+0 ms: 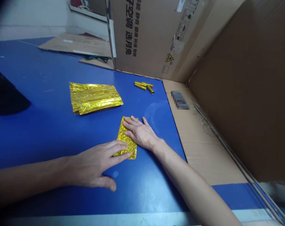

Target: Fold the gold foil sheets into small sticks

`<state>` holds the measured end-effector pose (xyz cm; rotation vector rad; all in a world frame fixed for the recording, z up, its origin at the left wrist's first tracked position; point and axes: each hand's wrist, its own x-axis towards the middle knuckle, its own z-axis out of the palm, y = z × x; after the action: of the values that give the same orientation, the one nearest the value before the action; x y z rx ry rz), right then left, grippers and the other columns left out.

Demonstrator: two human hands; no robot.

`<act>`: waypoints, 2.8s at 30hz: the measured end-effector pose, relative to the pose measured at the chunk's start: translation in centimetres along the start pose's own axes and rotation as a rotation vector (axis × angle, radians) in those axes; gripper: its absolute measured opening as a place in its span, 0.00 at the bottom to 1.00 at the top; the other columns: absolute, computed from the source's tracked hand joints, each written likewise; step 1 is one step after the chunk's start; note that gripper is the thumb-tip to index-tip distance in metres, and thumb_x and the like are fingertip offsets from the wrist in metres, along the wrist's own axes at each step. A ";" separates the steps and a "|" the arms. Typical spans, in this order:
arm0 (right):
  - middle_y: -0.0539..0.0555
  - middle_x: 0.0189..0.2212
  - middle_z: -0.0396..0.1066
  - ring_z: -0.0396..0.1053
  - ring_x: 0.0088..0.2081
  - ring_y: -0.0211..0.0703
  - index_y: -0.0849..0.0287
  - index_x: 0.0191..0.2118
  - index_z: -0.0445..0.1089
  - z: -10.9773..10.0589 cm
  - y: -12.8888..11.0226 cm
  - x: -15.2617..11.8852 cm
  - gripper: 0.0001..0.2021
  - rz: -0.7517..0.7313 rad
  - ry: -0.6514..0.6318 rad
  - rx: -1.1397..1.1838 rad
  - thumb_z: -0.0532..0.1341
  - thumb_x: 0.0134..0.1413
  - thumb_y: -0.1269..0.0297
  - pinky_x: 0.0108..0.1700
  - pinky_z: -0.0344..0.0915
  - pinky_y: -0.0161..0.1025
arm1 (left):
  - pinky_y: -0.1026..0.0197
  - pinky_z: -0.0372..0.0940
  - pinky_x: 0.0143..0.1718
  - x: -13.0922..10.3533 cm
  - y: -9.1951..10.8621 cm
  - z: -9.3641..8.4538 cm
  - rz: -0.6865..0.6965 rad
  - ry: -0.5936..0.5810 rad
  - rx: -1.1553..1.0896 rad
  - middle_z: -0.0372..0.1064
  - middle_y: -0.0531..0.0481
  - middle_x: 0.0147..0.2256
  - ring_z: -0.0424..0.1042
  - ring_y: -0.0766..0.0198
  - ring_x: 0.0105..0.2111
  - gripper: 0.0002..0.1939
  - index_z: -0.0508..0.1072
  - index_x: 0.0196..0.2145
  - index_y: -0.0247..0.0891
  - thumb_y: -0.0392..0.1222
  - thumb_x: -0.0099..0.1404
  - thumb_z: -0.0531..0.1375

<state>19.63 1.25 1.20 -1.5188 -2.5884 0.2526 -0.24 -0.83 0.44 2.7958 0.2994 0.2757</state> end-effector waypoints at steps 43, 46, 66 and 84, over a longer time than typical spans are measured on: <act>0.53 0.62 0.38 0.35 0.61 0.54 0.53 0.61 0.42 -1.2 0.8 -3.0 0.33 0.089 -0.098 -0.078 0.45 0.53 0.44 0.56 0.36 0.65 | 0.51 0.56 0.48 -0.2 0.6 -0.7 -0.018 0.006 -0.076 0.62 0.39 0.47 0.60 0.49 0.47 0.37 0.63 0.52 0.35 0.66 0.52 0.52; 0.52 0.62 0.37 0.34 0.61 0.55 0.52 0.61 0.41 -1.3 1.1 -3.1 0.34 0.099 -0.099 -0.088 0.44 0.52 0.42 0.56 0.35 0.65 | 0.51 0.55 0.49 -0.2 0.7 -0.8 -0.022 -0.002 -0.078 0.62 0.38 0.48 0.60 0.49 0.48 0.38 0.63 0.51 0.35 0.66 0.52 0.52; 0.60 0.61 0.41 0.37 0.61 0.56 0.58 0.60 0.47 -1.0 2.3 1.4 0.30 0.319 0.078 -0.206 0.44 0.56 0.47 0.55 0.37 0.64 | 0.50 0.55 0.49 -0.2 0.8 -0.8 -0.033 -0.029 -0.009 0.60 0.38 0.49 0.58 0.48 0.49 0.38 0.61 0.53 0.36 0.67 0.53 0.51; 0.56 0.49 0.66 0.61 0.52 0.44 0.59 0.46 0.66 -1.4 -2.4 -7.6 0.13 -0.260 0.073 -0.036 0.51 0.57 0.69 0.56 0.51 0.53 | 0.52 0.55 0.48 0.4 0.5 -1.9 -0.094 -0.038 -0.130 0.53 0.44 0.54 0.57 0.52 0.50 0.28 0.65 0.49 0.42 0.59 0.55 0.55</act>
<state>21.57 -6.41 2.81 -1.1589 -2.7060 0.1207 -0.21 -0.65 2.38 2.6467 0.3886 0.2118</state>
